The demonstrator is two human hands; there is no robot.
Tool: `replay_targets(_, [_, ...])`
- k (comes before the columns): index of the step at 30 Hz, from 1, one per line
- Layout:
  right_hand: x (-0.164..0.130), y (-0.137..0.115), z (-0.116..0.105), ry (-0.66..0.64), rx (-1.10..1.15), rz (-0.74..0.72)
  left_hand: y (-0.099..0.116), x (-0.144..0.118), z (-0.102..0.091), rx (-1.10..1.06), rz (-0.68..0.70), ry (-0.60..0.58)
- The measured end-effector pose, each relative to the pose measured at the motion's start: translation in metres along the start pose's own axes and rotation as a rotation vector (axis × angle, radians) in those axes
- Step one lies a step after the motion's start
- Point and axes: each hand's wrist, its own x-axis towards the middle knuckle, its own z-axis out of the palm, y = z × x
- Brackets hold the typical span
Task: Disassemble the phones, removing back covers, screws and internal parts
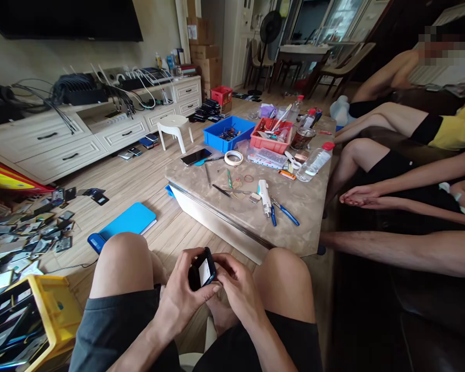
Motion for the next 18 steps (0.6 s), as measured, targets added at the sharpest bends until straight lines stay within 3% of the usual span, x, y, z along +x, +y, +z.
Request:
replay_targets(6, [-0.002,0.006,0.005,0.009,0.234,0.072,-0.012,-0.002,0.007,0.290,0.163,0.121])
replay_targets(10, [-0.003,0.007,0.005,-0.002,0.242,0.080,-0.018,0.002,0.010,0.416,0.247,0.179])
replay_targets(18, [0.002,0.021,-0.002,0.060,0.251,0.086,-0.026,0.000,0.019,0.525,0.252,0.143])
